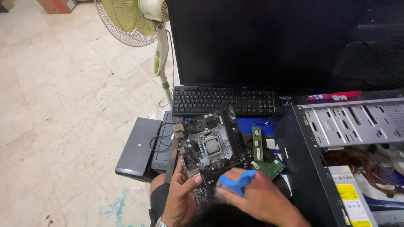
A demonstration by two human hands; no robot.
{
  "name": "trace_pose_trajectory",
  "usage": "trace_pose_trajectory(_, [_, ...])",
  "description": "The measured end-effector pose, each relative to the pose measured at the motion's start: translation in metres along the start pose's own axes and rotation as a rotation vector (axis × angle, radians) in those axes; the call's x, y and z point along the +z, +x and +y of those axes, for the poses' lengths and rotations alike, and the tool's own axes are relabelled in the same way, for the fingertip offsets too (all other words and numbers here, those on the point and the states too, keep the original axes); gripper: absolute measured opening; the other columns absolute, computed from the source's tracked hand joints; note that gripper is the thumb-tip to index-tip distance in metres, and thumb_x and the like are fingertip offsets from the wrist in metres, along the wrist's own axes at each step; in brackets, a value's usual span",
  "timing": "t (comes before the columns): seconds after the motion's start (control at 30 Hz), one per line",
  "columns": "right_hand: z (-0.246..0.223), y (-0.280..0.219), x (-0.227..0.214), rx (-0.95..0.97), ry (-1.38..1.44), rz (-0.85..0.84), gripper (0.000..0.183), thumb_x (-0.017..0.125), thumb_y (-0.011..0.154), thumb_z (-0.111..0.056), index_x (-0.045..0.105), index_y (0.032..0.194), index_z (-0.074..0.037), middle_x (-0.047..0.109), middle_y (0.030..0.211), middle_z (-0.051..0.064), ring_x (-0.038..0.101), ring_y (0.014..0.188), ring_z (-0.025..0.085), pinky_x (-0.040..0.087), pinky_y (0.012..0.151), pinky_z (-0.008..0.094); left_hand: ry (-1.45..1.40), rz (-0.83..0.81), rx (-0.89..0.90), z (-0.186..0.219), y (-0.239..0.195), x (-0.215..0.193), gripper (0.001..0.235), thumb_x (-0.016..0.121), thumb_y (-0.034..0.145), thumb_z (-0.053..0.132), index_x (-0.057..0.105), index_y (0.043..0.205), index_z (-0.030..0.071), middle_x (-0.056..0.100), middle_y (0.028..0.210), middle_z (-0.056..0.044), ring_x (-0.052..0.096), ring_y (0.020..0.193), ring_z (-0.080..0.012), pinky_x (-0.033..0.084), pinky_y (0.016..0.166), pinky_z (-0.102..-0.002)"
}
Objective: The person holds a computer motherboard and uses a blue-handled brush to sweep dust off its surface. They rotate the board to clean different areas, including around the CPU socket and heatsink, while seated at a workbench.
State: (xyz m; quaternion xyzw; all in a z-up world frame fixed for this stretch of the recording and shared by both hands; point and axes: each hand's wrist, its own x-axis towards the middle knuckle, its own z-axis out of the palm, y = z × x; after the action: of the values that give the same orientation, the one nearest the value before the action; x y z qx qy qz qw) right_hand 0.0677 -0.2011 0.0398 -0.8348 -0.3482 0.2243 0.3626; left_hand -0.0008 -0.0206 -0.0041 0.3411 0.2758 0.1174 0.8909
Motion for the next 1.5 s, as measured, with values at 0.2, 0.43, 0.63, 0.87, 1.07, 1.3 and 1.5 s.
trace_pose_trajectory(0.2, [-0.008,-0.002,0.003,-0.343,0.045,0.235,0.023,0.076,0.090,-0.026,0.077,0.112,-0.017,0.079,0.108,0.000,0.074,0.094,0.018,0.054,0.080,0.034,-0.140,-0.152,0.152,-0.003,0.002,-0.007,0.094,0.071,0.067,-0.009,0.038,0.154,0.006,0.061,0.135,-0.024,0.060,0.119,-0.0358,0.047,0.104,-0.049])
trace_pose_trajectory(0.43, [0.013,-0.004,0.005,-0.433,-0.360,0.418,0.050,0.069,0.076,0.000,0.076,0.119,-0.023,0.074,0.118,-0.001,0.062,0.098,0.027,0.047,0.082,0.043,0.072,-0.125,0.263,-0.026,0.022,-0.048,0.126,0.072,0.068,-0.012,-0.001,0.165,0.024,0.019,0.158,-0.005,0.042,0.114,-0.0148,0.047,0.086,-0.035])
trace_pose_trajectory(0.63, [0.024,0.000,0.013,-0.612,-0.431,0.224,0.028,0.072,0.089,-0.015,0.076,0.114,-0.025,0.074,0.124,0.000,0.060,0.097,0.027,0.044,0.077,0.044,0.012,-0.196,0.325,-0.024,0.012,-0.047,0.123,0.072,0.070,-0.013,0.003,0.166,0.022,0.044,0.139,-0.010,0.049,0.111,-0.0162,0.049,0.082,-0.033])
trace_pose_trajectory(0.87, [0.018,-0.005,0.006,-0.438,-0.316,0.585,0.047,0.061,0.078,0.008,0.077,0.114,-0.017,0.074,0.119,0.007,0.061,0.095,0.029,0.050,0.086,0.043,-0.032,-0.261,0.402,-0.030,0.010,-0.056,0.125,0.074,0.073,-0.009,-0.007,0.164,0.018,0.032,0.156,-0.013,0.042,0.134,-0.0281,0.041,0.105,-0.054])
trace_pose_trajectory(1.07, [-0.004,-0.006,0.007,-0.686,0.074,0.253,0.019,0.059,0.103,-0.021,0.077,0.106,-0.015,0.077,0.117,0.007,0.060,0.084,0.025,0.053,0.075,0.037,-0.016,-0.316,0.400,-0.031,0.013,-0.058,0.119,0.065,0.078,-0.016,-0.007,0.165,0.024,0.048,0.137,-0.014,0.056,0.085,-0.0135,0.050,0.064,-0.029])
trace_pose_trajectory(1.3, [0.001,-0.001,0.015,-0.683,-0.114,0.396,0.018,0.068,0.089,-0.011,0.078,0.102,-0.019,0.077,0.116,0.004,0.063,0.090,0.024,0.050,0.080,0.036,-0.054,-0.367,0.466,-0.025,0.007,-0.054,0.121,0.076,0.079,-0.007,-0.005,0.165,0.019,0.035,0.115,-0.006,0.039,0.095,-0.0194,0.036,0.079,-0.038])
trace_pose_trajectory(1.5, [-0.010,-0.007,0.010,-0.758,-0.016,0.388,0.029,0.050,0.103,-0.025,0.078,0.101,-0.016,0.076,0.120,0.008,0.064,0.092,0.025,0.050,0.084,0.038,-0.065,-0.305,0.481,-0.030,0.009,-0.058,0.127,0.075,0.076,-0.009,-0.011,0.165,0.021,0.044,0.082,0.003,0.046,0.071,-0.0086,0.041,0.065,-0.027])
